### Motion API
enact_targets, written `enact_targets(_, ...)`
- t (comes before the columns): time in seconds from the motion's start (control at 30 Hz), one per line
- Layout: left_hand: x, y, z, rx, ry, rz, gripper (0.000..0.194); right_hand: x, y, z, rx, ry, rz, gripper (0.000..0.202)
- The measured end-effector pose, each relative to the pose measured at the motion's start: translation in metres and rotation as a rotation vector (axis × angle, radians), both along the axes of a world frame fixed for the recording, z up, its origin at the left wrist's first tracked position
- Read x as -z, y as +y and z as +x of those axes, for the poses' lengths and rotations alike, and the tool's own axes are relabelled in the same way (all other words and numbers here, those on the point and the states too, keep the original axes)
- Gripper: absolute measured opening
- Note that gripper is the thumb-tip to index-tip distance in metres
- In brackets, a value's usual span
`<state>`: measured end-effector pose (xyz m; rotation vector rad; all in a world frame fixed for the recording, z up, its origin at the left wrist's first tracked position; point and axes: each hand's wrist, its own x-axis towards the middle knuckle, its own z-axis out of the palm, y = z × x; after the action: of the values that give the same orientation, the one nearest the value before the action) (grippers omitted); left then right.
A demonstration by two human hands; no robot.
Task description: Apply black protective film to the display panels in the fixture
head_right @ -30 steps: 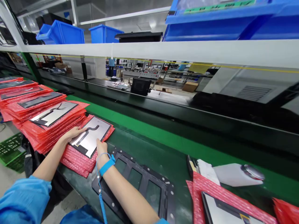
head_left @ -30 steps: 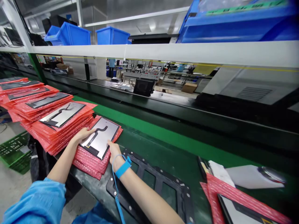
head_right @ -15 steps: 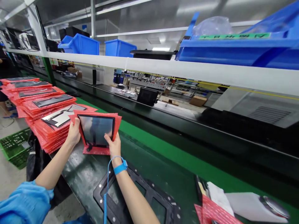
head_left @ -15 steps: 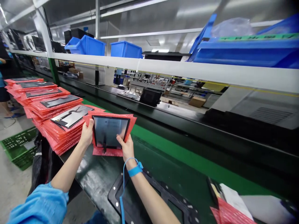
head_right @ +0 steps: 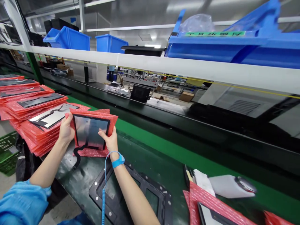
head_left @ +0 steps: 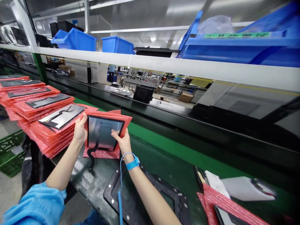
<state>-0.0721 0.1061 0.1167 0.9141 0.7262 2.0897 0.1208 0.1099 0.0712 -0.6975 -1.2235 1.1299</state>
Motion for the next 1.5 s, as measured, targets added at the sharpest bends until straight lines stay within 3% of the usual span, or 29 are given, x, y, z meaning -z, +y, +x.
enact_targets(0.17, -0.004, 0.001, 0.002, -0.052, 0.117, 0.014, 0.044, 0.001, 0.003, 0.004, 0.045, -0.037, 0.031, 0.041)
enact_targets(0.27, -0.025, -0.01, -0.006, -0.055, 0.282, 0.015, 0.044, 0.0, 0.004, 0.006, 0.05, -0.067, 0.062, 0.035)
enact_targets(0.33, -0.049, -0.02, -0.01, -0.169, 0.597, 0.053, 0.053, -0.002, 0.004, 0.006, 0.04, -0.085, 0.083, 0.034)
enact_targets(0.43, -0.089, -0.033, -0.004, -0.433, 1.361, 0.148, 0.055, -0.006, 0.004, 0.005, 0.016, -0.105, 0.107, 0.04)
enact_targets(0.5, -0.108, -0.034, 0.007, -0.445, 1.697, 0.177, 0.038, -0.01, 0.005, 0.005, 0.012, -0.112, 0.116, 0.047)
enact_targets(0.57, -0.117, -0.031, 0.018, -0.353, 1.821, 0.173, 0.024, -0.012, 0.006, 0.004, 0.016, -0.118, 0.121, 0.052)
enact_targets(0.73, -0.11, -0.017, 0.031, -0.218, 1.724, 0.231, 0.02, -0.014, 0.005, 0.006, 0.02, -0.125, 0.129, 0.058)
enact_targets(0.93, -0.098, -0.01, 0.027, -0.259, 1.536, 0.274, 0.018, -0.015, 0.007, 0.006, 0.003, -0.169, 0.146, 0.059)
enact_targets(1.07, -0.102, -0.009, 0.028, -0.278, 1.439, 0.281, 0.019, -0.012, 0.009, 0.006, 0.002, -0.185, 0.134, 0.053)
enact_targets(1.23, -0.118, -0.012, 0.041, -0.34, 1.297, 0.347, 0.019, -0.008, 0.015, 0.006, -0.023, -0.161, 0.113, 0.046)
enact_targets(1.37, -0.126, -0.008, 0.045, -0.286, 1.402, 0.324, 0.016, -0.004, 0.02, 0.007, -0.036, -0.139, 0.088, 0.042)
enact_targets(1.47, -0.127, -0.001, 0.038, -0.235, 1.598, 0.212, 0.038, -0.004, 0.024, 0.01, -0.018, -0.13, 0.075, 0.041)
enact_targets(1.5, -0.128, 0.002, 0.036, -0.25, 1.654, 0.179, 0.036, -0.005, 0.025, 0.011, -0.022, -0.134, 0.073, 0.04)
